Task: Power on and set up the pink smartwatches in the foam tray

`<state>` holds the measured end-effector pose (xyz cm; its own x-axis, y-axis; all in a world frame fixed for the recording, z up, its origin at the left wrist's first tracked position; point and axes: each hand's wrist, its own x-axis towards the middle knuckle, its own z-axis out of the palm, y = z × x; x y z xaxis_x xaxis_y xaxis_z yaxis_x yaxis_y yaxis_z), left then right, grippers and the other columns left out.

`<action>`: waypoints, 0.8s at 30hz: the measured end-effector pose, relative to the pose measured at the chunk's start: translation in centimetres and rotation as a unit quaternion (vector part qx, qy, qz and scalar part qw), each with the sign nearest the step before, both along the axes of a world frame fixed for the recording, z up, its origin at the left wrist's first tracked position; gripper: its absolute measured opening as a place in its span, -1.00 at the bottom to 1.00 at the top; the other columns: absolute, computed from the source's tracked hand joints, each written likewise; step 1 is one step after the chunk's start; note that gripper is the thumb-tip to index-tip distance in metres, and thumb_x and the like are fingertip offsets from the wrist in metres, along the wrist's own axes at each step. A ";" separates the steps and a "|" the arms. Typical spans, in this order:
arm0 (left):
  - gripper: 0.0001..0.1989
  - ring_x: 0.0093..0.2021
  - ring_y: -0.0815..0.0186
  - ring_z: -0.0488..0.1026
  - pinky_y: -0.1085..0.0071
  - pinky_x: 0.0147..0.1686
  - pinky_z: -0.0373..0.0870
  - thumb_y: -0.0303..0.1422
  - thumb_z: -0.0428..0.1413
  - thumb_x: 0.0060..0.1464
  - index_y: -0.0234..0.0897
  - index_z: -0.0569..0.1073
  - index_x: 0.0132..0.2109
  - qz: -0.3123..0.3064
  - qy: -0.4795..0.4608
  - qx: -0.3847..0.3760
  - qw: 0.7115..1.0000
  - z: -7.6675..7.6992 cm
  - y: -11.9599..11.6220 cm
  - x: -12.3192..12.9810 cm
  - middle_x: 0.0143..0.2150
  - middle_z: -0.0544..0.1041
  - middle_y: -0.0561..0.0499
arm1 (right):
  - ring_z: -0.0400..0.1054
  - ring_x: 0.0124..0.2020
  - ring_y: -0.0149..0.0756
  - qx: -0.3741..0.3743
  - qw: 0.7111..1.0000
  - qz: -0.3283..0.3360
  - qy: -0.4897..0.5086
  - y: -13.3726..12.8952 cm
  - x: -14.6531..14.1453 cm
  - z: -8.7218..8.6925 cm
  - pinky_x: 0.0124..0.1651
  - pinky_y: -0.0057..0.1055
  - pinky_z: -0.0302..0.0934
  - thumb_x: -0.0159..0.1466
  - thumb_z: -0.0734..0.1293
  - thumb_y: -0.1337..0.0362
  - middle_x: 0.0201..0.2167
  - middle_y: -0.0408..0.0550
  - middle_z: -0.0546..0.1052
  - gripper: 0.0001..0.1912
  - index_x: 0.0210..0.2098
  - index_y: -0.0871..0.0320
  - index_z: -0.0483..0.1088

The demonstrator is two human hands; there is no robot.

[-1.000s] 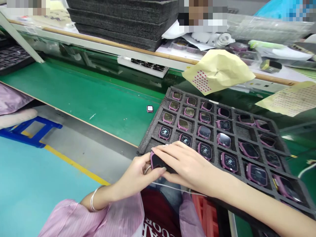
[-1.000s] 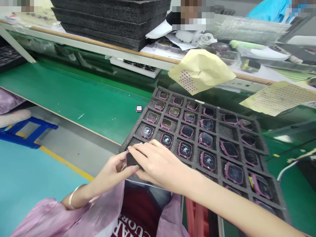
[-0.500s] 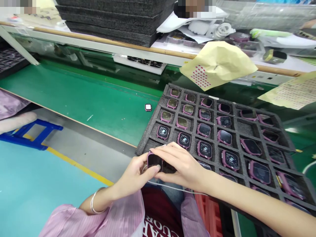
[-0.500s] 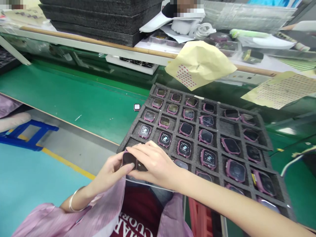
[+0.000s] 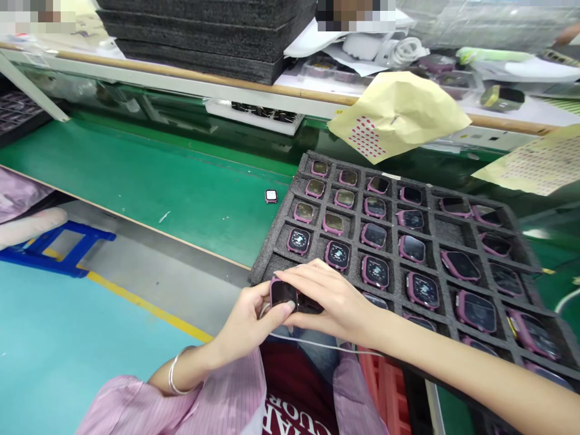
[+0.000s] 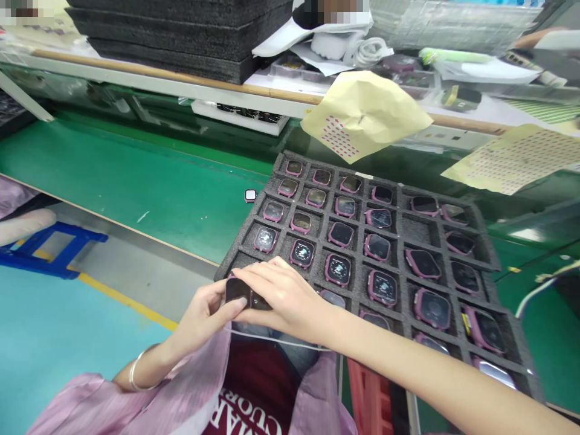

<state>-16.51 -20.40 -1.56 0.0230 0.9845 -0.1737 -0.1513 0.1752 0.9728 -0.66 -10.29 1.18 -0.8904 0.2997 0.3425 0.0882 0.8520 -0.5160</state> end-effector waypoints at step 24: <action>-0.77 -0.42 0.43 0.17 0.52 -0.42 0.17 -0.24 0.11 0.12 -0.37 0.43 -0.24 0.002 0.034 -0.008 0.999 -0.4 -0.4 0.3 -0.43 0.29 0.08 | 0.36 -0.21 -0.17 0.014 0.999 0.001 0.040 0.0 0.0 -0.6 -0.17 -0.23 0.20 0.20 0.40 0.10 -0.20 0.12 0.52 -0.49 0.02 0.29 0.32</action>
<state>-16.22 -20.79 -1.91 0.0070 0.9817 -0.1904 -0.0860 0.1903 0.9780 -0.65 -10.28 0.59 -0.8599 0.2882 0.4214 0.0461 0.8659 -0.4982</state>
